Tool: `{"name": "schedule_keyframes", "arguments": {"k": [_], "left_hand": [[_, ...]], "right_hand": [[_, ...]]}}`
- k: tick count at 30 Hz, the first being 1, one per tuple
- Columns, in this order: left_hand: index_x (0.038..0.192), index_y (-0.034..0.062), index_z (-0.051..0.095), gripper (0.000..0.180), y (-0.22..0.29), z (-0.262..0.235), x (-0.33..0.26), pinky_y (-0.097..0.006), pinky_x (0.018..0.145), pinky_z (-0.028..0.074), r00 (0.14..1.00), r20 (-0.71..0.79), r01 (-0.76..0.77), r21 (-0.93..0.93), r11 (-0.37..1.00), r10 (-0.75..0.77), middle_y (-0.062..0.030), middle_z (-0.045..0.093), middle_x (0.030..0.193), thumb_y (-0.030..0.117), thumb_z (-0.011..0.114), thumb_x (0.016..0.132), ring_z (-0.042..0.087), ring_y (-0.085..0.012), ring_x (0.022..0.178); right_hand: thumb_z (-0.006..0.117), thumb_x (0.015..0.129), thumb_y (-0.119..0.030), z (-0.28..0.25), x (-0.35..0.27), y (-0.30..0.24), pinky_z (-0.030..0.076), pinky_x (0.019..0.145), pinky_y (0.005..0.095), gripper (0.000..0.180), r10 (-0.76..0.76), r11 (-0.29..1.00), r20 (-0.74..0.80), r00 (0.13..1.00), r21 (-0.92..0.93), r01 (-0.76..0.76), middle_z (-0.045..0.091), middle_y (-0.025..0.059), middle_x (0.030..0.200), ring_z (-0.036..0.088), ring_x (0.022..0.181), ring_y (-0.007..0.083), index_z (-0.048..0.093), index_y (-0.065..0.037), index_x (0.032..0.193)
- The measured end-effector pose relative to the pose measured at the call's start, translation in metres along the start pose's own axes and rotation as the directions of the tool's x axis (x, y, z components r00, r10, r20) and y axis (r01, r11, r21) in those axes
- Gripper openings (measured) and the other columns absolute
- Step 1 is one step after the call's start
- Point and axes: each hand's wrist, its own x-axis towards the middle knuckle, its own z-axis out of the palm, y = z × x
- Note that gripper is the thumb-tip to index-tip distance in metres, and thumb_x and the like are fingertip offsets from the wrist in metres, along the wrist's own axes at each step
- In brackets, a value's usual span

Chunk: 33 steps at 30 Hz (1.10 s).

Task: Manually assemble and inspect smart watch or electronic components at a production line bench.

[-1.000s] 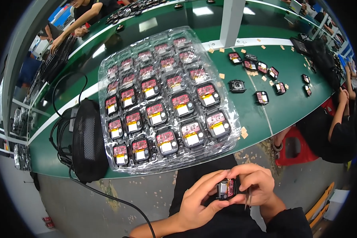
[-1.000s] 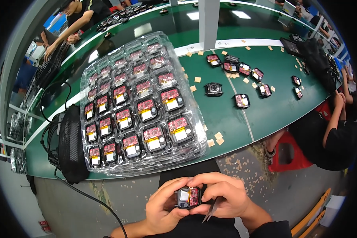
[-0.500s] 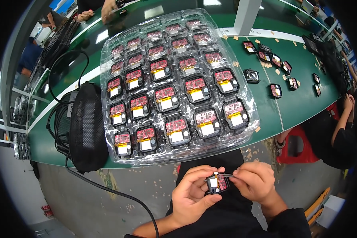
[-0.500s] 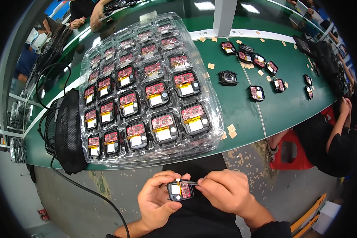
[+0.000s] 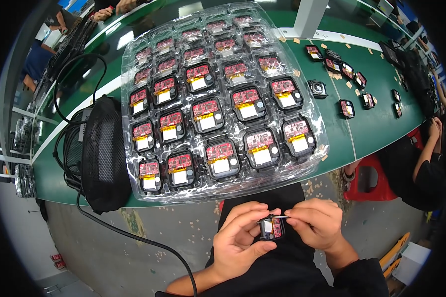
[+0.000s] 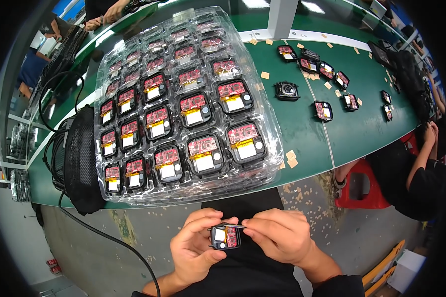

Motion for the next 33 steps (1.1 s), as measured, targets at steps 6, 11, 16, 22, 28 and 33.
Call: {"name": "schedule_keyframes", "arguments": {"k": [6, 11, 16, 22, 28, 33], "left_hand": [[0.137, -0.0107, 0.053, 0.054, 0.001, -0.002, 0.002, -0.047, 0.114, 0.048, 0.996, 0.092, -0.002, -0.072, 0.997, 0.009, -0.0166, 0.040, 0.144, -0.008, 0.074, 0.087, 0.050, -0.0400, 0.137], [0.137, -0.0110, 0.053, 0.054, 0.001, -0.002, 0.002, -0.047, 0.114, 0.049, 0.997, 0.080, 0.003, -0.072, 0.997, 0.003, -0.0163, 0.040, 0.145, -0.008, 0.074, 0.088, 0.050, -0.0398, 0.137], [0.137, -0.0111, 0.053, 0.054, 0.001, -0.001, 0.002, -0.047, 0.113, 0.049, 0.998, 0.070, 0.012, -0.067, 0.998, -0.007, -0.0163, 0.040, 0.145, -0.009, 0.074, 0.087, 0.050, -0.0396, 0.137], [0.137, -0.0119, 0.053, 0.055, 0.003, 0.002, 0.002, -0.047, 0.113, 0.050, 0.999, 0.051, 0.022, -0.072, 0.997, -0.018, -0.0169, 0.040, 0.145, -0.012, 0.074, 0.086, 0.051, -0.0396, 0.136], [0.137, -0.0125, 0.053, 0.056, 0.004, 0.005, -0.003, -0.048, 0.111, 0.052, 1.000, 0.010, 0.001, -0.026, 1.000, -0.001, -0.0184, 0.041, 0.147, -0.014, 0.073, 0.085, 0.052, -0.0411, 0.134], [0.138, -0.0113, 0.053, 0.057, 0.004, 0.004, -0.003, -0.048, 0.111, 0.052, 1.000, -0.020, 0.013, -0.010, 1.000, -0.013, -0.0196, 0.041, 0.148, -0.015, 0.073, 0.084, 0.053, -0.0415, 0.134]], "right_hand": [[0.084, 0.076, -0.005, 0.000, -0.002, 0.000, 0.052, 0.051, 0.0284, 0.019, 0.032, 0.999, 0.003, 0.999, 0.003, -0.032, 0.072, 0.0068, 0.081, 0.069, 0.062, 0.0192, 0.075, -0.004, 0.092], [0.084, 0.076, -0.006, -0.001, -0.001, -0.002, 0.052, 0.051, 0.0283, 0.019, 0.010, 0.999, -0.005, 1.000, -0.039, -0.010, 0.072, 0.0061, 0.081, 0.069, 0.062, 0.0190, 0.075, -0.005, 0.092], [0.084, 0.075, -0.006, -0.002, 0.000, 0.000, 0.052, 0.052, 0.0284, 0.021, -0.011, 0.998, 0.006, 1.000, -0.056, 0.012, 0.071, 0.0057, 0.081, 0.069, 0.062, 0.0189, 0.074, -0.004, 0.093], [0.085, 0.074, -0.005, 0.008, -0.004, 0.003, 0.051, 0.050, 0.0275, 0.024, -0.118, 0.985, -0.051, 0.992, -0.130, 0.111, 0.069, 0.0053, 0.079, 0.065, 0.058, 0.0172, 0.073, -0.003, 0.094], [0.083, 0.075, -0.008, 0.013, -0.011, 0.003, 0.045, 0.046, 0.0254, 0.022, -0.228, 0.939, -0.068, 0.971, -0.279, 0.201, 0.066, 0.0034, 0.077, 0.058, 0.052, 0.0130, 0.074, -0.003, 0.094], [0.083, 0.076, -0.009, 0.016, -0.011, 0.005, 0.044, 0.046, 0.0252, 0.022, -0.232, 0.939, -0.071, 0.970, -0.276, 0.205, 0.066, 0.0033, 0.077, 0.058, 0.052, 0.0127, 0.074, -0.002, 0.095]]}}
